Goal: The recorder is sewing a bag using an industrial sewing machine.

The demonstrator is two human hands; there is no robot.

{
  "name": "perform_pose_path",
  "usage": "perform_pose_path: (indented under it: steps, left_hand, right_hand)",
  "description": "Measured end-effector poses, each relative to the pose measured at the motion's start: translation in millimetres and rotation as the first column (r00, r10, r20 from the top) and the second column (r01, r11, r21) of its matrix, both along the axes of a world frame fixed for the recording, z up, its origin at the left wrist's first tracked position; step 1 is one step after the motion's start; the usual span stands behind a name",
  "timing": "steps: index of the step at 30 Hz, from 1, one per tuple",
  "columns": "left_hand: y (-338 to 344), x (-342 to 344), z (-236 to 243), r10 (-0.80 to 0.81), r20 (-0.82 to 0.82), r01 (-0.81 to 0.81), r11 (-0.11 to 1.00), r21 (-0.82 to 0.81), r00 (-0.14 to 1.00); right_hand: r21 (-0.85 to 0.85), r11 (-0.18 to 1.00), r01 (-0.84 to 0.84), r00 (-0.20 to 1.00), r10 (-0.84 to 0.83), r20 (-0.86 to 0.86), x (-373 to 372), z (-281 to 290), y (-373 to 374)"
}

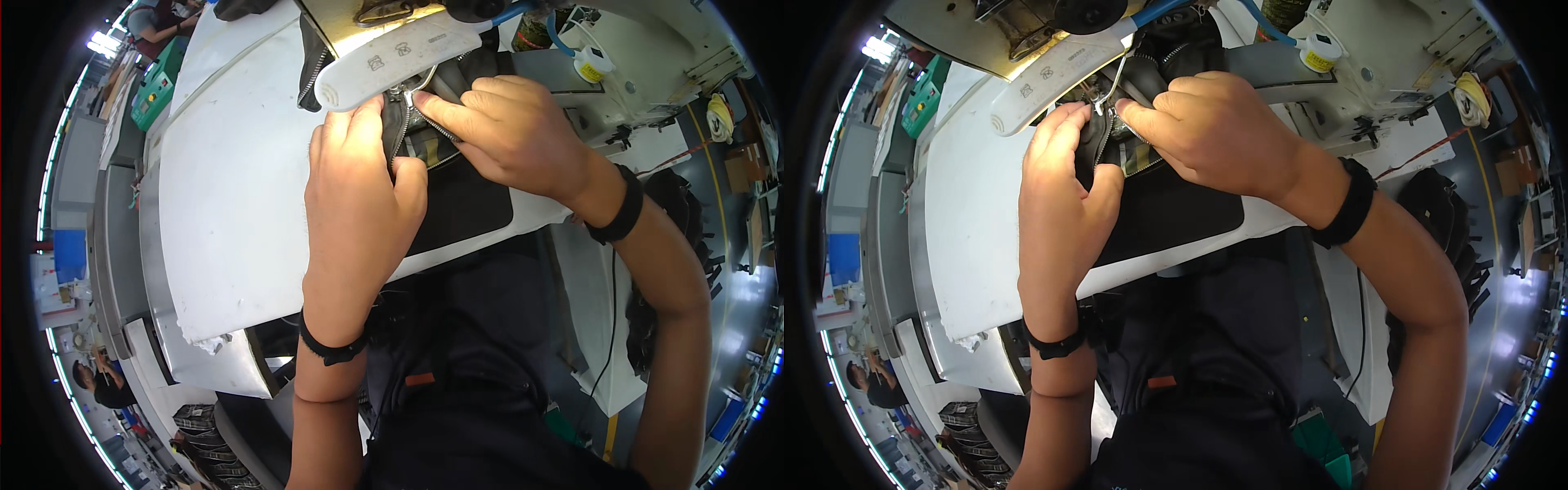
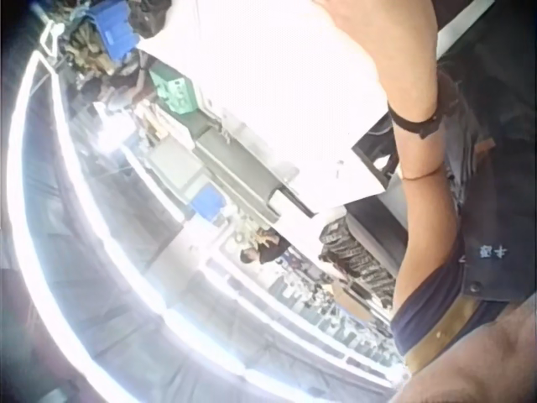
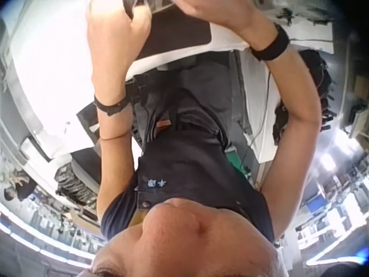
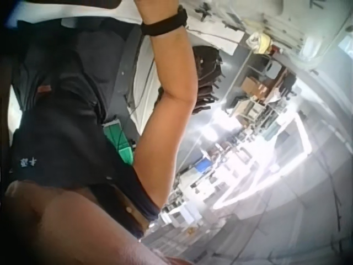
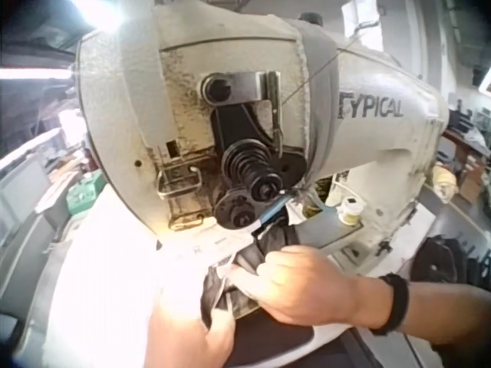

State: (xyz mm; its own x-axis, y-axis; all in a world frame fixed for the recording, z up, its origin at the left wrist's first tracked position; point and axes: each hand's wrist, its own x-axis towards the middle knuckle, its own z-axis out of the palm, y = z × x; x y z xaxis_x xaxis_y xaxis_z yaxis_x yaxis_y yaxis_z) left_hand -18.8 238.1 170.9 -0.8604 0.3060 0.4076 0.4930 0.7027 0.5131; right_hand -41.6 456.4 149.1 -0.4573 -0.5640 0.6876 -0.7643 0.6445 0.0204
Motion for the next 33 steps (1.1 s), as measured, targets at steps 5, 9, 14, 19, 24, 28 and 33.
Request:
perform_pose_path:
  steps: [5,9,14,19,24,28,33]
  left_hand:
    - [-21.4,-27.9,-1.6,-0.248,0.449,0.011,0.884,0.467,0.858]
    - [-27.9,-47.0,-13.3,-0.411,0.562,-0.137,0.709,0.692,0.718]
    - [-29.1,-60.3,-17.2,-0.435,0.626,-0.180,0.711,0.680,0.647]
    - [-28.1,-60.1,-13.2,-0.410,0.621,-0.138,0.752,0.645,0.668]
    - [-16.7,-52.1,-15.2,-0.370,0.509,-0.069,0.754,0.654,0.777]
    - [-21.3,-54.7,-13.8,-0.396,0.565,-0.109,0.743,0.660,0.724]
    - [-24.6,-63.3,-18.1,-0.450,0.600,-0.171,0.688,0.705,0.661]
  right_hand:
    - [0.034,0.999,-0.020,1.000,0.020,0.007,-1.2,1.2,1.2]
    - [0.026,0.999,-0.041,0.999,0.041,0.011,-2.3,1.3,1.2]
    - [-0.005,1.000,-0.029,0.999,0.028,-0.021,-2.3,-1.8,0.1]
    - [0.035,0.999,-0.018,1.000,0.018,-0.026,-3.3,-1.0,1.3]
    - [0.095,0.995,-0.013,1.000,0.016,-0.026,-3.9,5.1,3.0]
    - [0.103,0.995,-0.005,1.000,0.008,-0.031,-2.9,8.2,3.4]
    - [0.050,0.997,-0.052,0.998,0.054,-0.029,-4.6,4.9,3.4]
